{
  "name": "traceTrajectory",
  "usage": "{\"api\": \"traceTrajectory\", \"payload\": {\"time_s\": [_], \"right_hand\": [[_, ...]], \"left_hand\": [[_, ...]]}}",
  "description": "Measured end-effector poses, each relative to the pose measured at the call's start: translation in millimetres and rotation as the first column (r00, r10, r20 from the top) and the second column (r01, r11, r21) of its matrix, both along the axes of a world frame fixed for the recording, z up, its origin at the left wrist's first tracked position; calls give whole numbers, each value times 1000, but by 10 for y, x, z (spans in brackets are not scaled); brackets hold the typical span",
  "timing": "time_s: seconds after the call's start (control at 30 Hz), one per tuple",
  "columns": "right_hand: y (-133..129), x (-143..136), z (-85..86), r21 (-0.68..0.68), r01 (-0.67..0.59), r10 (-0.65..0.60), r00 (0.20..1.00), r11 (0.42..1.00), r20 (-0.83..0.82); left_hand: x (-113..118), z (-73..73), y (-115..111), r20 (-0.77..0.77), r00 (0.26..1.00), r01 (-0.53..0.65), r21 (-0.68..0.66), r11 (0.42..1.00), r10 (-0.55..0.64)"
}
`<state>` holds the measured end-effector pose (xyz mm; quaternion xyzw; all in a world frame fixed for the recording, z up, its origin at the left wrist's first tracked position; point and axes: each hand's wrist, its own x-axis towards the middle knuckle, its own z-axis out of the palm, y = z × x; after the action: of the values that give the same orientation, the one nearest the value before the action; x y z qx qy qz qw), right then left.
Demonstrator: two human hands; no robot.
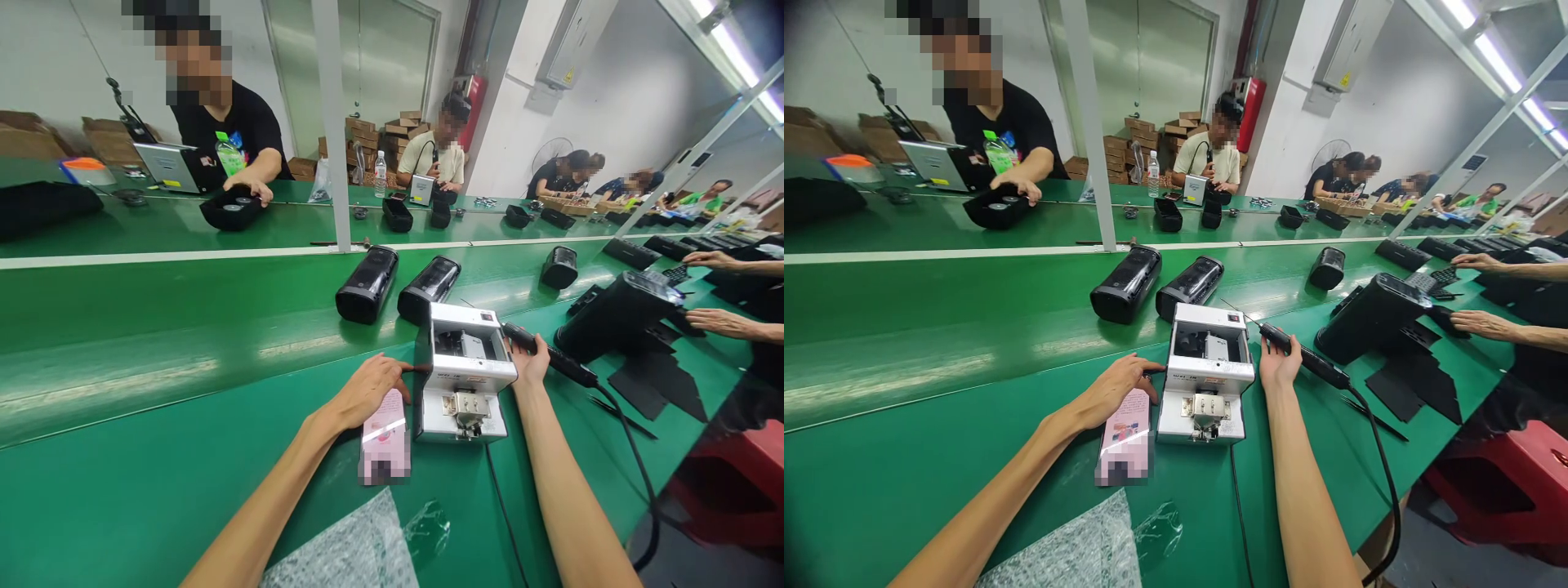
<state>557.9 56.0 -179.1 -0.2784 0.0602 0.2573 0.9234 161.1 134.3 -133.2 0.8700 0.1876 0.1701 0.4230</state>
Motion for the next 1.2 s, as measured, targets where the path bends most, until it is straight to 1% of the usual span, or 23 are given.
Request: {"api": "traceTrajectory", "payload": {"time_s": [0.2,0.53,0.87,1.2], "right_hand": [[-4,-1,7,-2,-6,6,1000,1000,-5],[-2,-6,7,8,-7,7,1000,1000,-11],[-7,-15,36,-5,1,-1,1000,1000,-25],[-6,1,19,-8,-3,3,1000,1000,-6]], "left_hand": [[24,-25,-3,-1,1000,-9,25,1000,9],[33,-29,-11,29,998,-50,2,999,50],[14,17,1,-15,1000,16,-2,1000,-16],[32,-2,23,-26,1000,9,-17,1000,-10]]}}
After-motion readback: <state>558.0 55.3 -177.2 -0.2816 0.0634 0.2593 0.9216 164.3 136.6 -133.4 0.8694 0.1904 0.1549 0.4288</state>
